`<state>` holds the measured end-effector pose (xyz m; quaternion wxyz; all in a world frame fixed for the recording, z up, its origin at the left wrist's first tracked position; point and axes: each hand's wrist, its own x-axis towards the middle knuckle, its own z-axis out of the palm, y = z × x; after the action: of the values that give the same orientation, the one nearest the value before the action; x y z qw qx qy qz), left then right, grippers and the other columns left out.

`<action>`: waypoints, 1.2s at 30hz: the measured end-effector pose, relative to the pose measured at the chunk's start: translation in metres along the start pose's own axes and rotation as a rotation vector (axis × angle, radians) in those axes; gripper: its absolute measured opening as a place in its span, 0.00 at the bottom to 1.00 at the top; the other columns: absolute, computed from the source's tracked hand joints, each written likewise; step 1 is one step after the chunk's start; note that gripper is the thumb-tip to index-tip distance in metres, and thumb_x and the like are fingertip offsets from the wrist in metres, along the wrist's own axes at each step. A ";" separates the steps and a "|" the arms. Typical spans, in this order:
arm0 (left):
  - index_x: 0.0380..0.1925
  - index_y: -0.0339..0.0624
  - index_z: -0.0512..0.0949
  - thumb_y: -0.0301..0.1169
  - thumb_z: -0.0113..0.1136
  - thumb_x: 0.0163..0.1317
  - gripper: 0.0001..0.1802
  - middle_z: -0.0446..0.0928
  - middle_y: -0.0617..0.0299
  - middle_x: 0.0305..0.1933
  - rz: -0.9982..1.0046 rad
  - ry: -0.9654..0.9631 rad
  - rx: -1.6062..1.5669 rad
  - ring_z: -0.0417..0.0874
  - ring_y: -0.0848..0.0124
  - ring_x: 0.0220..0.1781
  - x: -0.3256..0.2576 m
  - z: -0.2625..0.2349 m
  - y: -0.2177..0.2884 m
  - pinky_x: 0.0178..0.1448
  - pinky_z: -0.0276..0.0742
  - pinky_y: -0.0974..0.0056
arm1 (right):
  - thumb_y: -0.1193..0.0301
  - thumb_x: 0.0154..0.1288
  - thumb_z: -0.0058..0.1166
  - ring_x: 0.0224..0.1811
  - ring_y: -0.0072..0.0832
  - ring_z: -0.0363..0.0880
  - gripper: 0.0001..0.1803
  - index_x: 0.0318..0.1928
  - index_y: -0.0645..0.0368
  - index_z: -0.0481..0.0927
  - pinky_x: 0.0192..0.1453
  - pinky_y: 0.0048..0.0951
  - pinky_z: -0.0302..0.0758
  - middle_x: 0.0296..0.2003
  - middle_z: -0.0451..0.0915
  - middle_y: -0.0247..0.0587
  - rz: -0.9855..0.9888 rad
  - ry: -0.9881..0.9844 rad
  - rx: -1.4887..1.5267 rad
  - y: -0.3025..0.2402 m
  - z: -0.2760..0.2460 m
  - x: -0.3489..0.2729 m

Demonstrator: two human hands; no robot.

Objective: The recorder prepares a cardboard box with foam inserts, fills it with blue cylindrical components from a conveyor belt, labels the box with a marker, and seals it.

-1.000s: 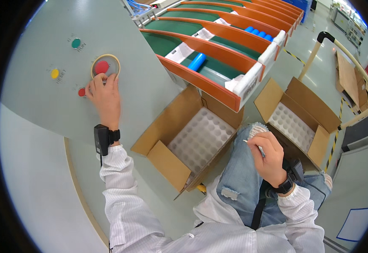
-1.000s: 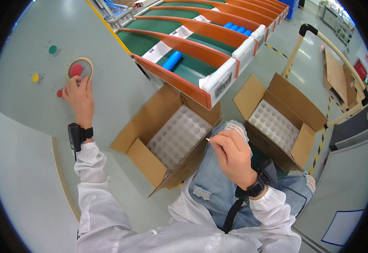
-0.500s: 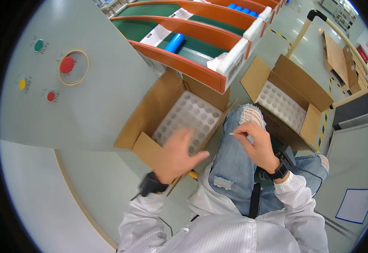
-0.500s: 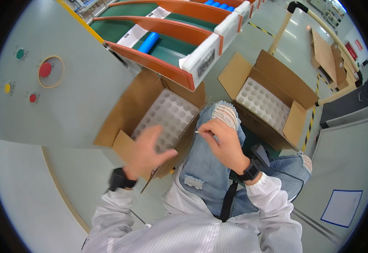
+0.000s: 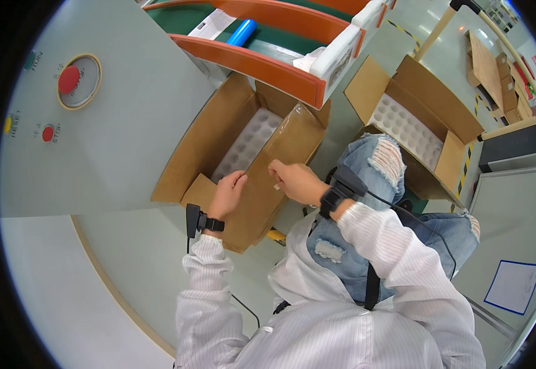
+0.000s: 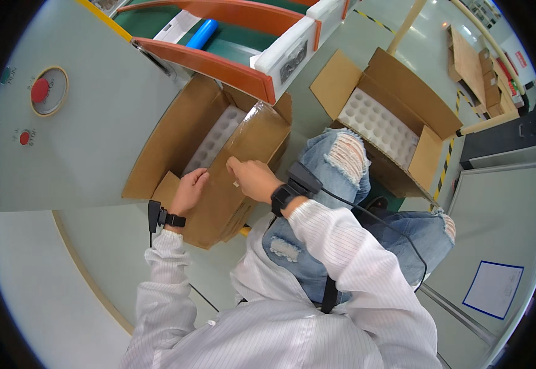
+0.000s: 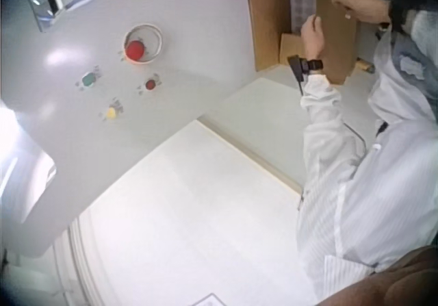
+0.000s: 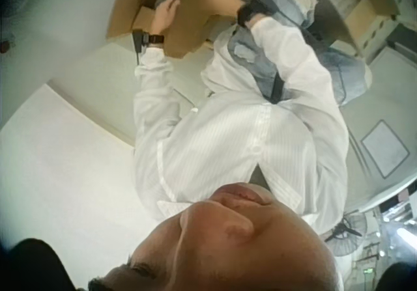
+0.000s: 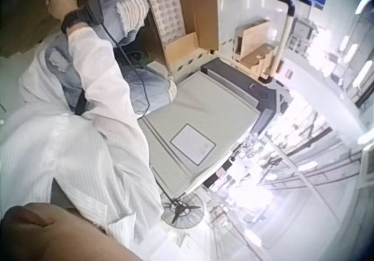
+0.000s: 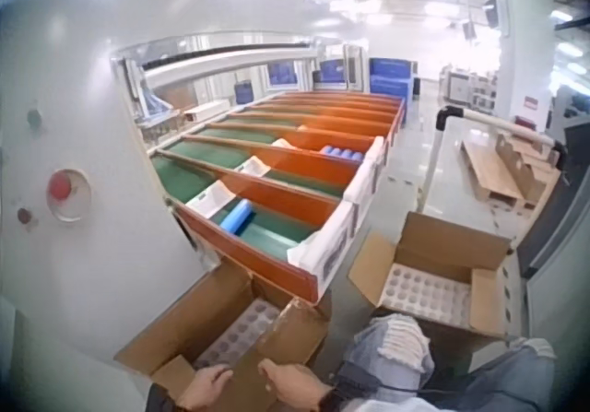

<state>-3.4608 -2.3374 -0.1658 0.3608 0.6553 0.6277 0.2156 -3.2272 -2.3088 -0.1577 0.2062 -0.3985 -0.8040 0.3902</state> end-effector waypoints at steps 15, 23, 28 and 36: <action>0.48 0.31 0.76 0.34 0.50 0.67 0.17 0.78 0.41 0.43 -0.059 0.076 -0.095 0.80 0.48 0.47 0.006 0.011 -0.025 0.49 0.74 0.58 | 0.71 0.55 0.61 0.37 0.50 0.81 0.19 0.45 0.60 0.69 0.42 0.46 0.77 0.31 0.82 0.54 0.167 -0.216 -0.310 0.017 0.037 0.030; 0.48 0.32 0.76 0.33 0.50 0.67 0.16 0.79 0.42 0.43 -0.053 0.092 -0.061 0.81 0.50 0.47 0.006 0.016 -0.029 0.49 0.75 0.60 | 0.62 0.50 0.67 0.38 0.51 0.81 0.26 0.45 0.60 0.69 0.42 0.46 0.77 0.32 0.82 0.53 0.246 -0.058 -0.305 0.041 0.020 0.028; 0.49 0.32 0.76 0.33 0.50 0.68 0.17 0.79 0.41 0.45 -0.127 0.058 -0.100 0.81 0.50 0.48 0.008 0.005 -0.016 0.49 0.75 0.59 | 0.53 0.45 0.69 0.39 0.46 0.82 0.31 0.44 0.57 0.71 0.41 0.44 0.75 0.34 0.82 0.47 0.183 -0.021 -0.405 0.026 0.017 0.032; 0.45 0.38 0.77 0.34 0.58 0.62 0.15 0.75 0.47 0.48 0.282 0.336 0.203 0.74 0.48 0.54 0.036 -0.015 0.008 0.59 0.69 0.54 | 0.54 0.47 0.69 0.42 0.43 0.80 0.34 0.51 0.54 0.70 0.45 0.40 0.74 0.38 0.80 0.43 0.339 0.238 -0.264 0.031 0.001 0.037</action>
<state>-3.4626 -2.2990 -0.1565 0.1497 0.7243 0.5996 0.3057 -3.2349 -2.2677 -0.1816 0.1770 -0.5942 -0.7399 0.2610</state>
